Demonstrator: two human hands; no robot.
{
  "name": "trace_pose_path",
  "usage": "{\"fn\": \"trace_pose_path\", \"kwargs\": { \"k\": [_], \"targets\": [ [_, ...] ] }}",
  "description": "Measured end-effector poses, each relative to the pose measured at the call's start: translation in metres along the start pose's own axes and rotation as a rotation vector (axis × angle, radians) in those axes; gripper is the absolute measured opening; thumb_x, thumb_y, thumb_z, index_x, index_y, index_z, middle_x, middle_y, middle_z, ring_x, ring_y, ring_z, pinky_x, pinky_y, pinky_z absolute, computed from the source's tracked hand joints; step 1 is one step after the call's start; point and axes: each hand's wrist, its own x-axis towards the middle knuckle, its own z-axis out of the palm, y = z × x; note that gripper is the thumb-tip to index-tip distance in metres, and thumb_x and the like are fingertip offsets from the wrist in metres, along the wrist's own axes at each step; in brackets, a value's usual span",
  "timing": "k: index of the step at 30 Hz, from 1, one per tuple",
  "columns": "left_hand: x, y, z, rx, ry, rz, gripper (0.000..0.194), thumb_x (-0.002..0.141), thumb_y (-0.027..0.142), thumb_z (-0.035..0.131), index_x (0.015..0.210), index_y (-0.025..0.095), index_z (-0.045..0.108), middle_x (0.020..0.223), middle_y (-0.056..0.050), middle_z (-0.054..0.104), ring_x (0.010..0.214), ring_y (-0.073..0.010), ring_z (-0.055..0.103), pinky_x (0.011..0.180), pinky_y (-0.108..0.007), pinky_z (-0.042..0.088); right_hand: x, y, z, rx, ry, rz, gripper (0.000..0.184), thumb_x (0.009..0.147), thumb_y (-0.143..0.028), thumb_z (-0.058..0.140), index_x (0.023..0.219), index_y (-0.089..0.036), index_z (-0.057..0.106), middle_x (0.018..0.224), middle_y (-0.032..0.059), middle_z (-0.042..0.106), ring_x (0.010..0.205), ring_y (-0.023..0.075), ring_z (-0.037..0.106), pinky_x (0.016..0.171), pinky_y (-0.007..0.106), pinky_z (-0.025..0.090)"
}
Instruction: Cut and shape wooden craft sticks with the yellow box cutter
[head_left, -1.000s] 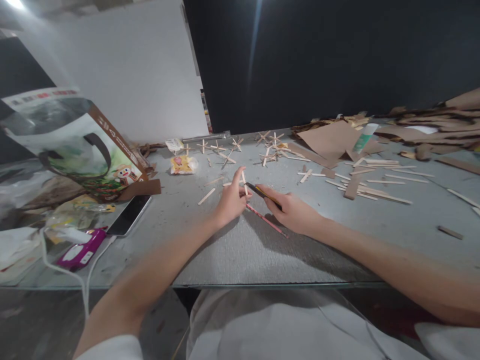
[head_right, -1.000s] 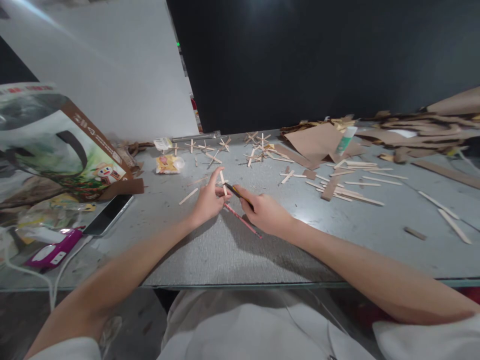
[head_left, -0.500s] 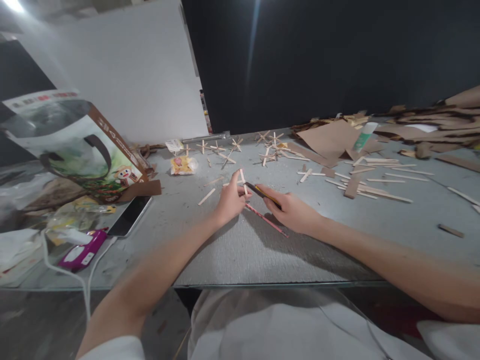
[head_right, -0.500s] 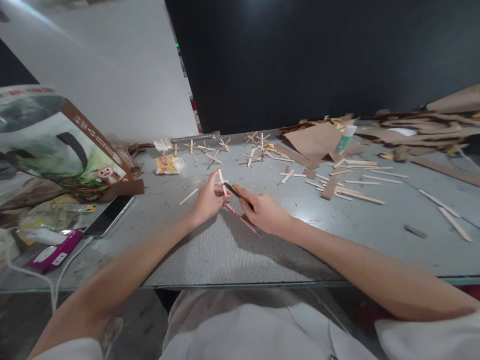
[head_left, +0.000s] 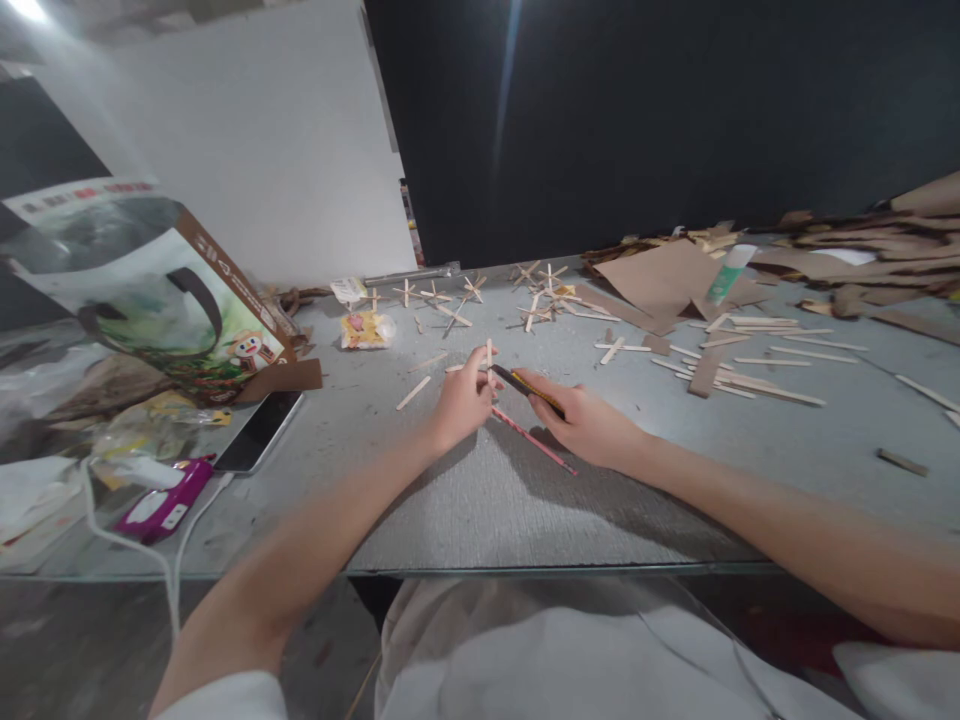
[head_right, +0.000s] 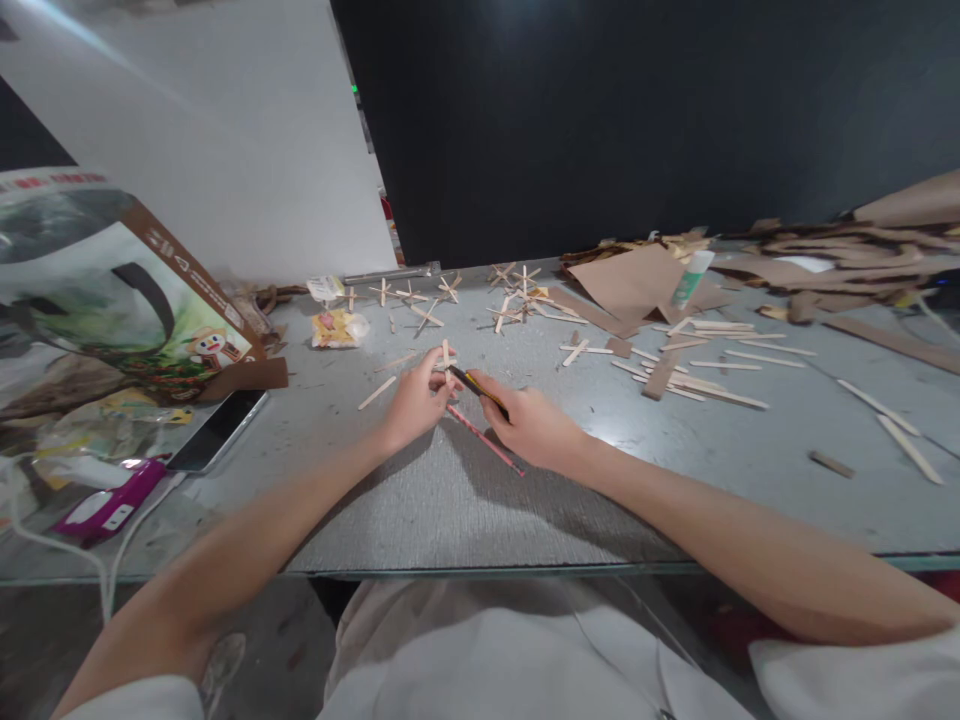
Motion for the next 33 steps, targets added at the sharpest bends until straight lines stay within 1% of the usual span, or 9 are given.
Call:
{"fn": "trace_pose_path", "kwargs": {
  "k": [6,9,13,18,22,25,28,30,33],
  "targets": [
    [-0.0033,0.0047,0.0028,-0.014,0.009,0.009,0.057,0.09,0.003,0.057,0.144,0.017,0.05,0.092,-0.005,0.081,0.078,-0.0172,0.076,0.076,-0.028,0.059,-0.0011,0.0017,0.0014,0.045,-0.01,0.05,0.06,0.106,-0.031,0.037,0.162,-0.015,0.05,0.061,-0.0017,0.059,0.042,0.0148,0.043,0.049,0.027,0.029],
    [-0.0041,0.0038,0.0034,-0.006,0.009,0.025,0.057,0.091,0.006,0.057,0.146,0.019,0.049,0.094,-0.004,0.081,0.079,-0.0172,0.076,0.078,-0.029,0.059,-0.0014,0.0024,0.0024,0.067,0.013,0.069,0.058,0.106,-0.032,0.038,0.161,-0.018,0.053,0.066,0.0006,0.066,0.045,0.0155,0.047,0.049,0.026,0.031],
    [-0.0032,0.0005,0.0023,0.051,0.0,0.045,0.054,0.091,0.006,0.057,0.144,0.019,0.053,0.093,-0.004,0.08,0.08,-0.0172,0.075,0.08,-0.03,0.059,-0.0009,0.0036,0.0024,0.042,0.018,0.036,0.057,0.105,-0.031,0.039,0.158,-0.019,0.056,0.077,0.0037,0.072,0.05,0.0155,0.053,0.052,0.026,0.035],
    [-0.0035,0.0012,-0.0001,0.09,-0.022,0.069,0.05,0.093,0.012,0.058,0.143,0.02,0.052,0.092,-0.004,0.08,0.078,-0.0173,0.075,0.078,-0.03,0.058,-0.0003,0.0038,0.0011,0.013,0.008,0.006,0.057,0.105,-0.03,0.039,0.159,-0.017,0.055,0.074,0.0029,0.07,0.05,0.0155,0.052,0.054,0.027,0.035],
    [-0.0051,0.0047,-0.0017,0.059,-0.027,0.056,0.052,0.093,0.015,0.058,0.144,0.018,0.05,0.092,-0.005,0.081,0.077,-0.0188,0.075,0.078,-0.031,0.058,-0.0011,-0.0002,-0.0007,0.022,0.017,0.015,0.057,0.105,-0.03,0.039,0.158,-0.016,0.056,0.075,0.0032,0.071,0.049,0.0146,0.05,0.054,0.027,0.035],
    [-0.0054,0.0056,-0.0024,0.015,-0.022,0.067,0.056,0.093,0.015,0.056,0.148,0.019,0.047,0.097,-0.006,0.081,0.075,-0.0183,0.075,0.076,-0.031,0.059,-0.0023,-0.0022,-0.0016,0.028,0.024,0.011,0.058,0.105,-0.029,0.039,0.158,-0.015,0.054,0.07,0.0016,0.068,0.047,0.0146,0.048,0.052,0.028,0.034],
    [-0.0054,0.0054,-0.0024,-0.024,-0.032,0.065,0.06,0.094,0.015,0.055,0.153,0.021,0.045,0.102,-0.007,0.081,0.068,-0.0156,0.073,0.071,-0.028,0.059,-0.0026,-0.0009,-0.0009,0.022,0.032,0.003,0.058,0.105,-0.029,0.039,0.159,-0.016,0.053,0.065,-0.0005,0.065,0.044,0.0151,0.045,0.05,0.028,0.032],
    [-0.0059,0.0056,-0.002,-0.057,-0.054,0.031,0.064,0.094,0.016,0.055,0.156,0.022,0.042,0.112,-0.009,0.08,0.062,-0.013,0.072,0.065,-0.026,0.058,-0.0022,0.0008,-0.0001,0.018,0.046,0.002,0.058,0.105,-0.03,0.039,0.159,-0.017,0.054,0.069,0.0011,0.068,0.045,0.0153,0.047,0.051,0.028,0.034],
    [-0.007,0.0065,-0.0013,-0.095,-0.083,-0.022,0.071,0.092,0.015,0.054,0.16,0.023,0.037,0.129,-0.015,0.076,0.053,-0.0095,0.067,0.055,-0.023,0.054,-0.0014,0.0021,0.0001,0.025,0.056,-0.001,0.056,0.105,-0.03,0.04,0.157,-0.018,0.057,0.086,0.0065,0.077,0.05,0.0155,0.054,0.055,0.028,0.039]
  ]
}}
